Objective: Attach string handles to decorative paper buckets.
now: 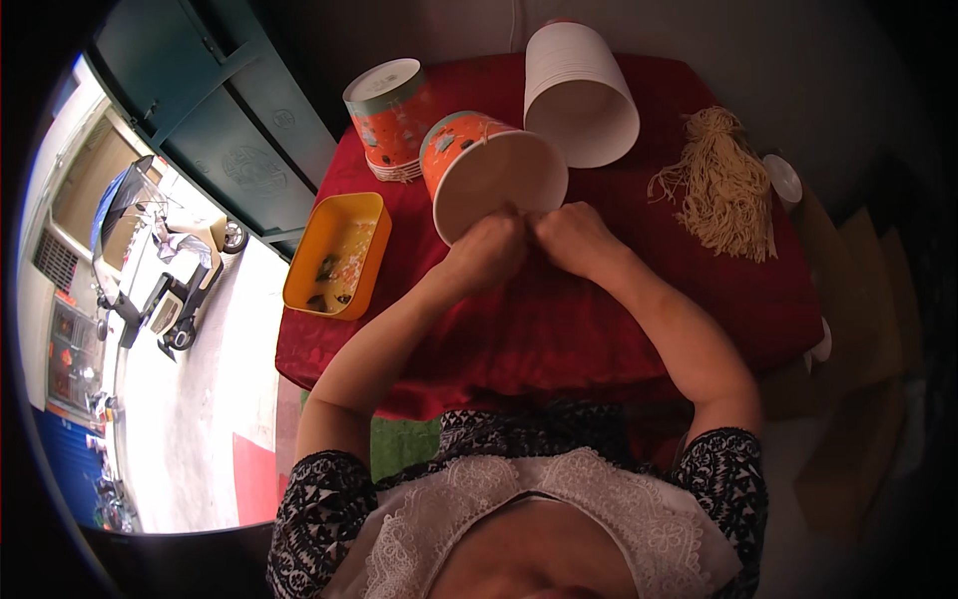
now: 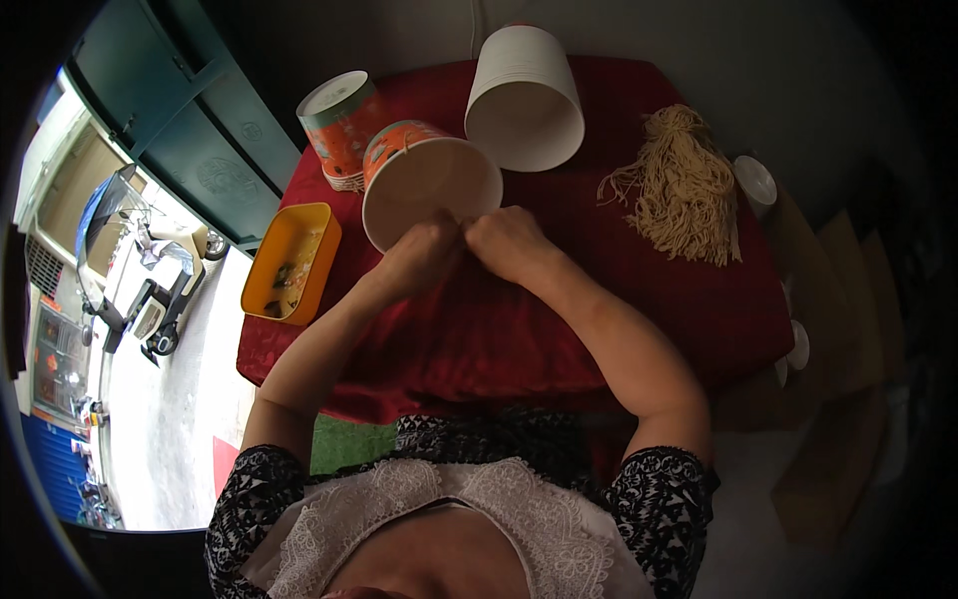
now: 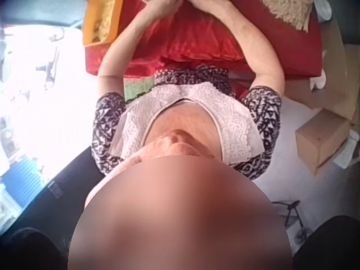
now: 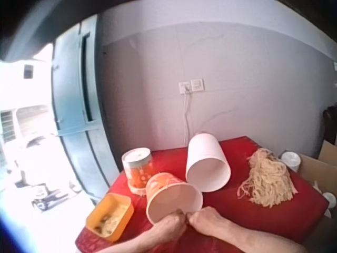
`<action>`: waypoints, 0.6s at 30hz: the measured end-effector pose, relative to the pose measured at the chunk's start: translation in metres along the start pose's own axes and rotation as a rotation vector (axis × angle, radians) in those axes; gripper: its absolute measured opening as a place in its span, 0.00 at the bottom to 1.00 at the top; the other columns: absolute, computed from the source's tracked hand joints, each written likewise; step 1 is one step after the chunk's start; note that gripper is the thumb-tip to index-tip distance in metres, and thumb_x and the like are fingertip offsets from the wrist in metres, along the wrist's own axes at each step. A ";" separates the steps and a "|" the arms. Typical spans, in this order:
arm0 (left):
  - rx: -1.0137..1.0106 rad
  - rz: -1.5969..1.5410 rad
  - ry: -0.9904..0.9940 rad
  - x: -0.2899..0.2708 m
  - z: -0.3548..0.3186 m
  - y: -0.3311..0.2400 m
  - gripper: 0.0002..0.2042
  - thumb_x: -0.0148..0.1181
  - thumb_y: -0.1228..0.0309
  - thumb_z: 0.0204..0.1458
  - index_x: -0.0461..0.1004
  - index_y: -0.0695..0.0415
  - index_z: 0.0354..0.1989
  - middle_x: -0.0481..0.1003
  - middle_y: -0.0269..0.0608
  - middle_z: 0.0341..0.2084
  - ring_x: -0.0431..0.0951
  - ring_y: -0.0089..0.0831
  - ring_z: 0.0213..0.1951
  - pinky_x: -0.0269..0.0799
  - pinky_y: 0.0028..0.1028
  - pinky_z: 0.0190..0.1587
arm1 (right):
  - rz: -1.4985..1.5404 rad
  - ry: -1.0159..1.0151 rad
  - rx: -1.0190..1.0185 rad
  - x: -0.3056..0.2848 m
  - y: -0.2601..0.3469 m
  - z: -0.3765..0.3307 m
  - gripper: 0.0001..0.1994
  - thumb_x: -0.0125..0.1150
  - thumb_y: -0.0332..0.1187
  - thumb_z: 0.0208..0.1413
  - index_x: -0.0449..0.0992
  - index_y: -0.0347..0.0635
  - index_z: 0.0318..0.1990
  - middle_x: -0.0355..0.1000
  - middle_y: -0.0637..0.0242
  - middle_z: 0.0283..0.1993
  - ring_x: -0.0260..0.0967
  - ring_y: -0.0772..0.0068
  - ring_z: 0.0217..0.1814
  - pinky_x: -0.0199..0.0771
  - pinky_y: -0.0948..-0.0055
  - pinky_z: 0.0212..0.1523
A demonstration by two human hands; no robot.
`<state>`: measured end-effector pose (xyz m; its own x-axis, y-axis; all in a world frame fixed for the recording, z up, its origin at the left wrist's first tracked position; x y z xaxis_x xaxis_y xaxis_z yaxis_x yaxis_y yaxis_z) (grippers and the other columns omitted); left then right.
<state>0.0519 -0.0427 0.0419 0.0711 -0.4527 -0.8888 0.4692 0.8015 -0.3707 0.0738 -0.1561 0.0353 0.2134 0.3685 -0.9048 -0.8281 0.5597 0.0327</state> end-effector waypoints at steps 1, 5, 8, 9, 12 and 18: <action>0.024 -0.024 0.010 0.004 0.001 0.003 0.08 0.55 0.75 0.54 0.74 0.70 0.32 0.77 0.62 0.34 0.79 0.59 0.39 0.75 0.47 0.43 | 0.025 0.024 0.024 0.001 -0.002 0.000 0.05 0.61 0.26 0.50 0.78 0.41 0.35 0.78 0.55 0.28 0.79 0.49 0.30 0.80 0.54 0.31; 0.070 -0.221 -0.109 0.004 -0.002 0.014 0.08 0.55 0.76 0.51 0.76 0.69 0.33 0.77 0.61 0.32 0.79 0.55 0.36 0.74 0.44 0.42 | 0.102 0.149 0.102 0.007 -0.008 0.000 0.06 0.62 0.27 0.50 0.77 0.39 0.36 0.78 0.50 0.29 0.78 0.44 0.32 0.79 0.49 0.33; 0.040 -0.331 -0.130 0.006 -0.002 0.022 0.08 0.56 0.74 0.54 0.76 0.68 0.33 0.78 0.55 0.30 0.80 0.46 0.34 0.74 0.39 0.40 | 0.185 0.087 0.103 0.007 -0.008 0.000 0.06 0.61 0.28 0.51 0.77 0.38 0.37 0.77 0.49 0.29 0.77 0.42 0.33 0.79 0.48 0.34; 0.032 -0.358 -0.140 0.006 -0.002 0.023 0.08 0.56 0.74 0.54 0.76 0.68 0.34 0.78 0.54 0.29 0.80 0.44 0.34 0.74 0.38 0.40 | 0.185 0.086 0.106 0.008 -0.009 0.000 0.06 0.61 0.28 0.51 0.77 0.39 0.37 0.77 0.49 0.30 0.77 0.42 0.33 0.79 0.48 0.34; -0.051 -0.409 -0.157 0.009 -0.001 0.027 0.09 0.55 0.73 0.57 0.77 0.68 0.34 0.78 0.51 0.28 0.79 0.38 0.32 0.74 0.36 0.39 | 0.203 0.064 0.105 0.010 -0.010 0.000 0.07 0.62 0.29 0.52 0.78 0.41 0.38 0.77 0.49 0.30 0.77 0.42 0.33 0.79 0.48 0.33; -0.235 -0.494 -0.131 0.012 -0.005 0.030 0.11 0.56 0.71 0.59 0.77 0.69 0.33 0.79 0.53 0.28 0.81 0.41 0.33 0.75 0.38 0.40 | 0.258 -0.005 0.081 0.003 -0.006 -0.006 0.04 0.61 0.28 0.53 0.79 0.41 0.35 0.78 0.52 0.28 0.78 0.45 0.31 0.80 0.50 0.34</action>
<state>0.0622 -0.0218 0.0189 0.0081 -0.8291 -0.5591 0.2666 0.5406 -0.7979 0.0764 -0.1635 0.0300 0.0040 0.5103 -0.8600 -0.8115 0.5042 0.2955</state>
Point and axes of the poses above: each hand's wrist, its own z-axis towards the middle knuckle, its own x-axis out of the palm, y = z × x, the point moved 6 cm from there along z, towards the middle knuckle
